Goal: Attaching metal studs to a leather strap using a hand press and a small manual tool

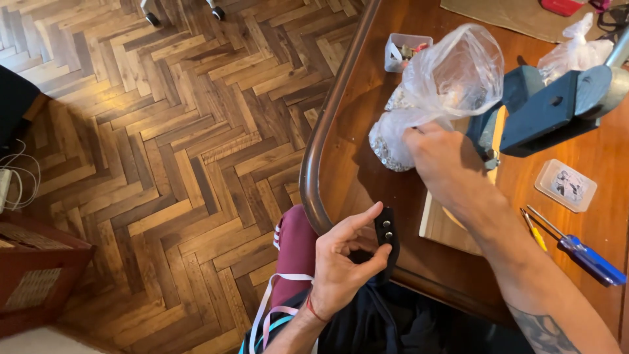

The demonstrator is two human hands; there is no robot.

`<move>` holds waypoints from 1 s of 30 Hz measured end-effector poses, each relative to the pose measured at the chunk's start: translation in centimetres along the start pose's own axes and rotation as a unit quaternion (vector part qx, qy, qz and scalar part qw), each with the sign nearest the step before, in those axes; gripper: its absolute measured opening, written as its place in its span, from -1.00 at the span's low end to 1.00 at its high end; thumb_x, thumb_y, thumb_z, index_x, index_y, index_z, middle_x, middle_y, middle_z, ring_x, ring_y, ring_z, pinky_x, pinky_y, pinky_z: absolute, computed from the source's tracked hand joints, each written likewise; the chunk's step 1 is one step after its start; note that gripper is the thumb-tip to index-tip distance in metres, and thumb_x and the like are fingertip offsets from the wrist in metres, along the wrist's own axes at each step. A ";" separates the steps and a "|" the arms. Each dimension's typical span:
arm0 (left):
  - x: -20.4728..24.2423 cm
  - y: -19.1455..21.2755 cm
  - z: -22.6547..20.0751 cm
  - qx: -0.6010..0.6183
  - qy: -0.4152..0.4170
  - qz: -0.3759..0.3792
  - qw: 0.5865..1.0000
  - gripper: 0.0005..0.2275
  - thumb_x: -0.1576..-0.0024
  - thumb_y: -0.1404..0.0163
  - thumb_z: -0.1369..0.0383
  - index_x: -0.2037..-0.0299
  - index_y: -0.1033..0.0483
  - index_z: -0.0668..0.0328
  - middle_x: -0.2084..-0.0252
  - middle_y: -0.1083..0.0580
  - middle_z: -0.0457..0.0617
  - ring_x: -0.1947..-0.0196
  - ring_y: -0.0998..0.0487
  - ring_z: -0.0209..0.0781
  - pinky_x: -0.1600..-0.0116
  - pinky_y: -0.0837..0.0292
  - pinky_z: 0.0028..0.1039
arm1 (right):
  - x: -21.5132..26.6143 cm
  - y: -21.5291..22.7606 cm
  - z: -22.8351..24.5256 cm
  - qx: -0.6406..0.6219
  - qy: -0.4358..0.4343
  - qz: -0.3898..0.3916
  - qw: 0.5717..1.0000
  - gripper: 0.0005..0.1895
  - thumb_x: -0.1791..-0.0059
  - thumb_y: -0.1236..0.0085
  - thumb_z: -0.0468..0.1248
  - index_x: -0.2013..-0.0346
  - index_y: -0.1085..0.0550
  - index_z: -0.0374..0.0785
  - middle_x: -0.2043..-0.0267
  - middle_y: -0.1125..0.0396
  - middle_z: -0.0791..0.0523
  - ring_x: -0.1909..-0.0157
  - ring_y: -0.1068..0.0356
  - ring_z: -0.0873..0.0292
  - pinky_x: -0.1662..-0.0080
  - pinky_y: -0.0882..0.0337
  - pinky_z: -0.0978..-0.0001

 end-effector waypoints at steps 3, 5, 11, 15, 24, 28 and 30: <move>-0.2 0.8 -0.1 0.011 -0.009 -0.010 1.000 -0.42 -0.20 -0.35 0.68 -0.48 -0.60 0.21 0.01 -0.66 -0.03 0.15 -0.66 -0.41 -0.02 -0.82 -0.64 | -1.1 3.1 4.4 0.180 -0.015 0.013 0.983 -0.83 -0.06 -0.08 -0.20 0.43 -0.52 0.04 0.35 -0.50 0.17 0.28 -0.56 -0.07 0.21 -0.52 0.04; -0.1 1.1 0.1 0.013 -0.011 -0.012 1.000 -0.41 -0.20 -0.35 0.68 -0.48 -0.60 0.22 0.01 -0.65 -0.03 0.17 -0.65 -0.42 -0.02 -0.83 -0.64 | 0.5 7.2 10.8 0.358 0.128 0.041 0.924 -0.73 0.04 -0.27 -0.42 0.50 -0.62 0.09 0.40 -0.61 0.18 0.37 -0.65 0.00 0.27 -0.59 0.05; 0.0 1.4 0.3 0.036 -0.007 -0.016 0.999 -0.42 -0.21 -0.34 0.68 -0.48 -0.60 0.21 -0.01 -0.67 -0.04 0.13 -0.65 -0.43 -0.03 -0.81 -0.63 | -0.8 7.8 11.0 0.341 0.083 0.055 0.935 -0.80 0.16 -0.30 -0.46 0.46 -0.64 -0.03 0.40 -0.59 0.14 0.34 -0.66 -0.07 0.30 -0.63 0.03; 0.2 1.7 0.0 0.020 -0.003 -0.025 0.999 -0.42 -0.20 -0.35 0.66 -0.47 -0.61 0.17 0.07 -0.68 -0.07 0.20 -0.66 -0.45 0.01 -0.80 -0.65 | -0.1 10.1 13.3 0.278 0.032 0.091 0.956 -0.76 0.17 -0.21 -0.48 0.25 -0.71 -0.37 0.23 -0.64 -0.14 0.17 -0.68 -0.30 0.19 -0.65 -0.11; 1.3 1.6 -0.6 0.066 0.020 -0.021 0.997 -0.41 -0.21 -0.34 0.65 -0.50 -0.60 0.18 0.09 -0.70 -0.03 0.20 -0.68 -0.41 0.00 -0.79 -0.62 | 0.3 7.7 11.1 0.366 0.090 -0.034 0.926 -0.86 0.08 -0.34 -0.41 0.37 -0.66 -0.05 0.36 -0.61 0.05 0.32 -0.68 -0.12 0.26 -0.61 0.02; 1.5 1.8 -1.2 0.083 0.020 -0.025 0.996 -0.38 -0.19 -0.34 0.69 -0.52 -0.58 0.23 0.08 -0.72 0.00 0.19 -0.68 -0.41 0.03 -0.76 -0.66 | 3.2 9.4 11.6 0.265 0.157 -0.234 0.922 -0.91 -0.24 -0.30 -0.22 -0.05 -0.63 0.00 0.06 -0.49 0.15 0.41 -0.57 -0.04 0.43 -0.53 0.09; 1.8 1.7 -1.1 0.079 0.020 -0.026 0.996 -0.37 -0.20 -0.35 0.68 -0.53 -0.57 0.21 0.12 -0.68 -0.04 0.23 -0.63 -0.44 0.06 -0.73 -0.69 | 6.2 11.8 13.6 0.205 0.183 -0.263 0.925 -0.89 -0.28 -0.34 -0.27 -0.11 -0.65 -0.07 0.03 -0.49 0.13 0.31 -0.57 -0.04 0.34 -0.53 0.09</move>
Point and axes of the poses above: each hand's wrist, its own x-axis away from the middle knuckle, its own y-axis out of the back of the hand, z = x × y, the point moved 3 cm from there along -x, towards the middle knuckle
